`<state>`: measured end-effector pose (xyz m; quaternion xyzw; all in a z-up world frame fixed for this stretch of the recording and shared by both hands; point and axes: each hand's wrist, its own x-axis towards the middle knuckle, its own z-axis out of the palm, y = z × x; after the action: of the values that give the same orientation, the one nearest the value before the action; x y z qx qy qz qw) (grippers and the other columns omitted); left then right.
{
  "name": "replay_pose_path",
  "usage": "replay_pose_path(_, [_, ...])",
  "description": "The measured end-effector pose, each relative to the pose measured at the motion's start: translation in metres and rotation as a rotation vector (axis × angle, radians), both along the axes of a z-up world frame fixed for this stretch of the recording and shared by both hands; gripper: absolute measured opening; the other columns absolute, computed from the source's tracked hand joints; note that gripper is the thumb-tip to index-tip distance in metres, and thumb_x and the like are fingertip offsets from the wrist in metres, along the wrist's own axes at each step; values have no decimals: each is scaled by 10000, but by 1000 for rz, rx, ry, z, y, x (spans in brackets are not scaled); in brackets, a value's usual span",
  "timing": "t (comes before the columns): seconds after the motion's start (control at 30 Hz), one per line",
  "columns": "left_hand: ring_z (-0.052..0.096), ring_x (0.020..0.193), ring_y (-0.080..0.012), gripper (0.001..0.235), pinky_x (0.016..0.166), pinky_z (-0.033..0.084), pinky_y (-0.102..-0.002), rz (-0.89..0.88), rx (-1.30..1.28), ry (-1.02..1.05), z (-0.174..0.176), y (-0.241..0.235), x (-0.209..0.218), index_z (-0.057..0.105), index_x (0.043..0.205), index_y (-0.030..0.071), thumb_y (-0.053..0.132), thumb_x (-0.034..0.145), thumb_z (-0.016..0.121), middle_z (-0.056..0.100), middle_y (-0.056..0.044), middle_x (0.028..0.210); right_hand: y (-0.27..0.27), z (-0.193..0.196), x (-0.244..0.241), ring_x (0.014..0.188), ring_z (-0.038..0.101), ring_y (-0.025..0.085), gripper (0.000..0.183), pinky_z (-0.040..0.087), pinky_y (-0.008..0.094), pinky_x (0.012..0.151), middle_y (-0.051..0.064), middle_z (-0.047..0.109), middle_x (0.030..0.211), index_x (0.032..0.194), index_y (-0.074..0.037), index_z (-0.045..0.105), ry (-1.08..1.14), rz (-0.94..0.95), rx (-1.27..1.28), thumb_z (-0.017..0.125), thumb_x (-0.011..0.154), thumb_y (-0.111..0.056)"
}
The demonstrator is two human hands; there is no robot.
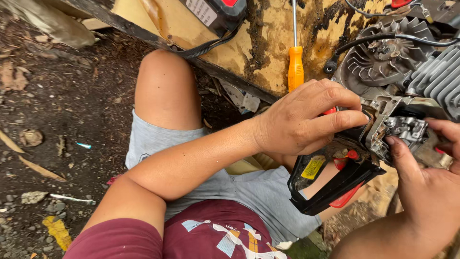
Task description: The person is repairing a small engine, likely from a chainsaw, by adjusting and tightening components within the carburetor area. They use their hands to manipulate small parts and occasionally use a screwdriver to secure them.
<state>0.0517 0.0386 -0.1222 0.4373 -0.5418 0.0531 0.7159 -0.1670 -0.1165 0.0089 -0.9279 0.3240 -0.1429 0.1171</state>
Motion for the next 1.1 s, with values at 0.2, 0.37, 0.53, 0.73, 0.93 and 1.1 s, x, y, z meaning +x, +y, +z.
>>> replay_pose_path(0.2, [574, 1105, -248, 476, 944, 482, -371, -17, -6, 31, -1, 5, 4, 532, 1306, 113, 12, 873, 703, 524, -40, 1239, -12, 5, -21, 1054, 493, 131, 360, 399, 250, 987, 40, 544, 1151, 1258, 9, 591, 46, 79, -51, 819, 979, 6])
replay_pose_path(0.37, [571, 1086, -246, 460, 902, 479, -367, 17, -40, 18, -5, 4, 11, 523, 1286, 104, 24, 874, 711, 516, -44, 1242, -18, 8, -25, 1042, 498, 125, 371, 399, 239, 969, 40, 556, 1173, 1263, 15, 582, -12, 103, -21, 827, 984, 27])
replay_pose_path(0.53, [578, 1053, -248, 467, 862, 473, -369, 19, -34, 17, -8, 5, 14, 542, 1318, 109, 38, 891, 718, 528, -48, 1264, -30, 8, -33, 1075, 520, 122, 368, 417, 224, 962, 48, 558, 1249, 1293, 22, 573, -68, 141, 39, 827, 1029, 54])
replay_pose_path(0.73, [583, 1056, -230, 382, 856, 469, -362, 10, -38, 29, -11, 6, 15, 535, 1302, 117, 36, 965, 696, 526, -33, 1243, -36, 4, -37, 1053, 541, 114, 375, 435, 218, 946, 43, 557, 1236, 1297, 22, 575, -137, 157, 83, 802, 999, 34])
replay_pose_path(0.93, [580, 1043, -237, 387, 838, 458, -376, -3, -29, 27, -13, 5, 18, 530, 1304, 98, 45, 965, 707, 517, -49, 1241, -40, 2, -40, 1039, 568, 128, 363, 455, 224, 944, 46, 580, 1220, 1298, 18, 587, -151, 182, 69, 810, 1012, 25])
replay_pose_path(1.1, [577, 1059, -227, 448, 854, 458, -372, 1, -2, 25, -15, 3, 16, 511, 1316, 110, 25, 935, 730, 504, -37, 1250, -39, 0, -46, 1064, 573, 137, 355, 456, 229, 966, 65, 599, 1257, 1322, 30, 585, -149, 156, 51, 797, 1038, 13])
